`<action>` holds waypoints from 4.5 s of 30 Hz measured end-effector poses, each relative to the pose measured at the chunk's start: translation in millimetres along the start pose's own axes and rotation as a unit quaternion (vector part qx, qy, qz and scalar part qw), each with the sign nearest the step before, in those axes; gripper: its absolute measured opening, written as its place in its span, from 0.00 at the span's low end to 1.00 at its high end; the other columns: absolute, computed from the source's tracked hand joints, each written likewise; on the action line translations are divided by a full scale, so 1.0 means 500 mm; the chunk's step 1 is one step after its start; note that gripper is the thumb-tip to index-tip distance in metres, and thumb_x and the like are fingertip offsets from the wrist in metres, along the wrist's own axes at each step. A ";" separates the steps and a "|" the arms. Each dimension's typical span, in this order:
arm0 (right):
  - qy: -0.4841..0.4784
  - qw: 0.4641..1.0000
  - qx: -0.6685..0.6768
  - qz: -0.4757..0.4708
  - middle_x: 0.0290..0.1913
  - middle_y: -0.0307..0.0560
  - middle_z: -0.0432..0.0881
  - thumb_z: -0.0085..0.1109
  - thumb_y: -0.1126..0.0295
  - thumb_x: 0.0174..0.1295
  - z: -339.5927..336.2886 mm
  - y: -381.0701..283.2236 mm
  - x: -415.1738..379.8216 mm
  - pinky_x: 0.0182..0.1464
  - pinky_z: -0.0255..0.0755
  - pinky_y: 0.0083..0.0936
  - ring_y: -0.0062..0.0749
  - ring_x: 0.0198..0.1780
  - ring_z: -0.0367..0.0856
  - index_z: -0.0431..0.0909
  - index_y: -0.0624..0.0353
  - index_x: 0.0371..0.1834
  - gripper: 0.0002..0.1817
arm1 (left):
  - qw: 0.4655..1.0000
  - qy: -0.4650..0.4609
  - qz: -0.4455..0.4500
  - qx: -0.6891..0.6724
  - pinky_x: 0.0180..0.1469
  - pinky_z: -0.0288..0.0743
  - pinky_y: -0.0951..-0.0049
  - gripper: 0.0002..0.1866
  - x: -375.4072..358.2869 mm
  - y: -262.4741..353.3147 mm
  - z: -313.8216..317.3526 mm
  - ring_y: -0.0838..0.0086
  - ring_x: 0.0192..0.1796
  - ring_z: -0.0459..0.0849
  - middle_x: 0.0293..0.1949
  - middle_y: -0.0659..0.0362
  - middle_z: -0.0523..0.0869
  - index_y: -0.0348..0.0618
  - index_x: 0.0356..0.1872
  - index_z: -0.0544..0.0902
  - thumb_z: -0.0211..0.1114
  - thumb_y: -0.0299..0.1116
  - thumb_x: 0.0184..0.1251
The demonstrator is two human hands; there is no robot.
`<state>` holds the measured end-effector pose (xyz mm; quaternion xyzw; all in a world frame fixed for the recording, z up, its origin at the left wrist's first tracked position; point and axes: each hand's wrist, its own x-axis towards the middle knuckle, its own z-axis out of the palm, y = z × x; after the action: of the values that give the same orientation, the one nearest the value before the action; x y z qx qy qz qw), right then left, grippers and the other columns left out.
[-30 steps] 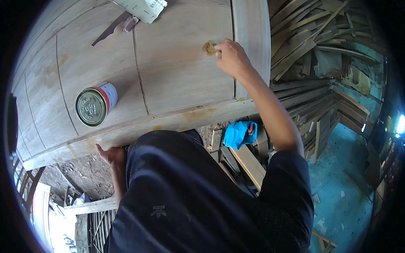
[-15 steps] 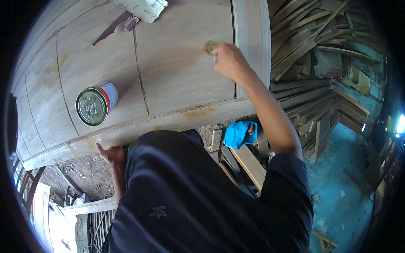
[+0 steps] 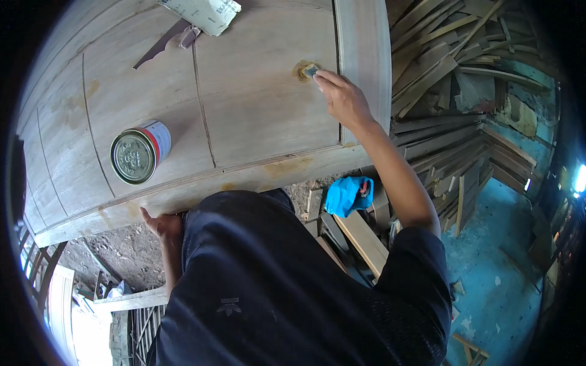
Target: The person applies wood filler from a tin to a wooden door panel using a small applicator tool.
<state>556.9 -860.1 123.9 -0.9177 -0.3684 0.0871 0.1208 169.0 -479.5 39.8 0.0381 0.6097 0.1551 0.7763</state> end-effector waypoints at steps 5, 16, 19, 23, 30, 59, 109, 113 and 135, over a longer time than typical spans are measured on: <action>-0.198 0.975 -0.065 0.079 0.57 0.56 0.86 0.58 0.81 0.63 -0.089 -0.046 0.037 0.61 0.79 0.40 0.52 0.57 0.85 0.85 0.65 0.56 0.17 | 1.000 0.005 -0.005 -0.012 0.81 0.45 0.38 0.46 -0.007 -0.002 0.011 0.51 0.80 0.60 0.80 0.50 0.65 0.48 0.80 0.63 0.53 0.70 0.72; -0.068 0.973 -0.027 0.221 0.51 0.64 0.87 0.63 0.74 0.63 -0.026 -0.138 0.081 0.60 0.78 0.41 0.57 0.55 0.86 0.86 0.65 0.52 0.15 | 1.000 -0.010 -0.002 -0.024 0.81 0.47 0.41 0.43 -0.011 -0.003 0.004 0.53 0.79 0.63 0.79 0.53 0.68 0.49 0.79 0.66 0.53 0.68 0.74; -0.301 0.914 0.043 0.269 0.46 0.67 0.88 0.65 0.72 0.60 -0.099 -0.181 0.063 0.58 0.79 0.43 0.58 0.52 0.87 0.88 0.66 0.44 0.12 | 1.000 0.007 0.015 -0.019 0.81 0.48 0.42 0.43 -0.008 -0.003 0.007 0.53 0.78 0.64 0.78 0.53 0.69 0.48 0.78 0.66 0.53 0.68 0.74; -0.179 0.953 0.082 0.230 0.52 0.63 0.86 0.63 0.75 0.62 -0.127 -0.106 0.007 0.60 0.78 0.43 0.57 0.56 0.84 0.87 0.67 0.50 0.14 | 1.000 -0.019 0.016 -0.017 0.82 0.45 0.40 0.44 0.016 -0.002 -0.022 0.51 0.80 0.61 0.79 0.51 0.67 0.48 0.79 0.66 0.55 0.68 0.72; -0.011 0.996 0.045 0.074 0.57 0.56 0.85 0.60 0.79 0.65 0.000 -0.030 -0.007 0.62 0.78 0.42 0.53 0.57 0.84 0.85 0.67 0.53 0.14 | 1.000 -0.001 0.018 -0.018 0.83 0.44 0.42 0.45 -0.009 -0.006 0.011 0.51 0.80 0.62 0.79 0.50 0.67 0.47 0.79 0.65 0.55 0.69 0.72; -0.028 0.999 0.012 0.020 0.63 0.53 0.82 0.59 0.81 0.67 -0.018 -0.040 0.029 0.62 0.78 0.40 0.51 0.59 0.84 0.82 0.65 0.60 0.18 | 1.000 0.000 0.012 -0.015 0.82 0.46 0.43 0.43 -0.012 -0.005 0.010 0.53 0.78 0.63 0.78 0.52 0.69 0.48 0.78 0.67 0.54 0.69 0.73; -0.301 0.940 0.035 0.158 0.58 0.56 0.86 0.63 0.75 0.68 -0.162 -0.100 0.043 0.61 0.78 0.40 0.52 0.59 0.85 0.86 0.63 0.56 0.15 | 0.999 -0.031 -0.015 -0.021 0.81 0.50 0.42 0.43 0.013 -0.003 -0.022 0.52 0.78 0.64 0.77 0.52 0.70 0.49 0.78 0.67 0.56 0.68 0.72; -0.159 0.983 0.016 0.086 0.59 0.53 0.86 0.61 0.77 0.69 -0.099 -0.029 0.016 0.62 0.79 0.39 0.50 0.60 0.85 0.85 0.64 0.57 0.15 | 1.000 -0.007 0.007 -0.003 0.81 0.50 0.43 0.43 0.006 -0.007 -0.003 0.53 0.78 0.64 0.77 0.53 0.70 0.49 0.78 0.67 0.56 0.68 0.72; -0.182 0.934 0.020 0.305 0.43 0.68 0.87 0.63 0.70 0.60 -0.002 -0.197 0.084 0.56 0.80 0.43 0.60 0.49 0.87 0.90 0.64 0.42 0.12 | 0.999 -0.049 0.018 0.003 0.82 0.48 0.41 0.47 0.032 -0.003 -0.046 0.50 0.79 0.62 0.78 0.50 0.68 0.48 0.79 0.66 0.59 0.69 0.68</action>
<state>522.6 -762.3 150.2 -0.9516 -0.0844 0.2931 0.0378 150.4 -479.3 18.6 0.0583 0.5707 0.1651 0.8023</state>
